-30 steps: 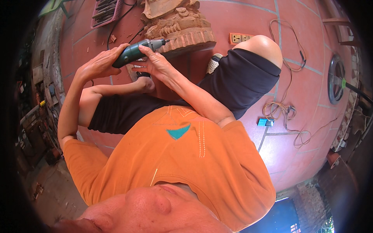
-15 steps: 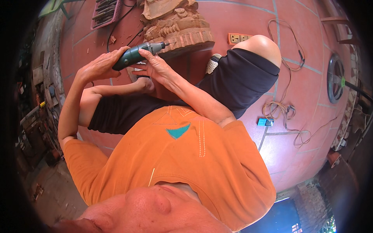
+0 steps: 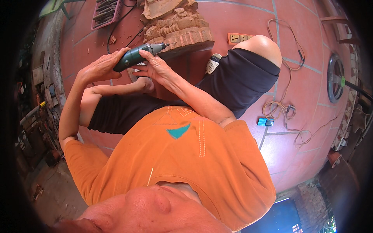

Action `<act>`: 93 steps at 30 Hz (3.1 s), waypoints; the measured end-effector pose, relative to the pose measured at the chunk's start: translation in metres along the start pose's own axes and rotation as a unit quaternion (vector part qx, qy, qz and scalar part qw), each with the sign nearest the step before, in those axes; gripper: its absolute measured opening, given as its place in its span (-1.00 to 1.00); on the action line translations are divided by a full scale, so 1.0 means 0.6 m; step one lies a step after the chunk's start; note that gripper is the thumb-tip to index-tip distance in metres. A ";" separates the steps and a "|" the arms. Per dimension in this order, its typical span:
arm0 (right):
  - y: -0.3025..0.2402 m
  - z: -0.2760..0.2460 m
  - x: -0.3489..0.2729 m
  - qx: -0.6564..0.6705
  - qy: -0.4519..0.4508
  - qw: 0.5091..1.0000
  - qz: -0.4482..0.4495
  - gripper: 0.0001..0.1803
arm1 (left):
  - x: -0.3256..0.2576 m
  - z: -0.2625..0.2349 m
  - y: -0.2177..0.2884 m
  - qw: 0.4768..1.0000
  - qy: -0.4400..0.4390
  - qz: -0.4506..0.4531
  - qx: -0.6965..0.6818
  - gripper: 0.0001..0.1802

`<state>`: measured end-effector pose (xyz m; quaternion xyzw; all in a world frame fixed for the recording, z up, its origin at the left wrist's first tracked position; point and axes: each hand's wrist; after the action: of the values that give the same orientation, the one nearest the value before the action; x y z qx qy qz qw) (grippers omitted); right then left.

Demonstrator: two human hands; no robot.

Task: The person uses a handheld rotary carving tool to shape a wooden sculpture of a seated figure. They hold the tool with both hands and work on the base and lower sections of the sculpture while sitting on the floor.

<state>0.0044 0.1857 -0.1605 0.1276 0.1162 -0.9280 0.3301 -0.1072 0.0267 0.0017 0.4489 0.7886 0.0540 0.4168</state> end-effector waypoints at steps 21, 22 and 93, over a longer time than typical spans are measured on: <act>0.010 0.015 -0.015 0.018 0.022 1.000 0.005 -0.37 | -0.004 0.000 -0.001 1.000 0.000 0.022 0.006 -0.05; 0.011 0.015 -0.014 0.020 0.022 1.000 0.005 -0.38 | -0.003 0.000 -0.001 1.000 0.000 0.021 0.007 -0.05; 0.002 0.003 -0.003 0.006 -0.002 1.000 -0.008 -0.37 | 0.002 0.000 -0.009 0.999 0.016 0.028 0.015 -0.07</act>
<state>0.0065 0.1853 -0.1585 0.1271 0.1107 -0.9316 0.3219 -0.1109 0.0247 -0.0017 0.4762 0.7831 0.0610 0.3953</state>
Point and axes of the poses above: each hand's wrist, its own x-axis towards the middle knuckle, its own z-axis out of the palm, y = z × x, and after that the axes turned 12 degrees about z, right-handed
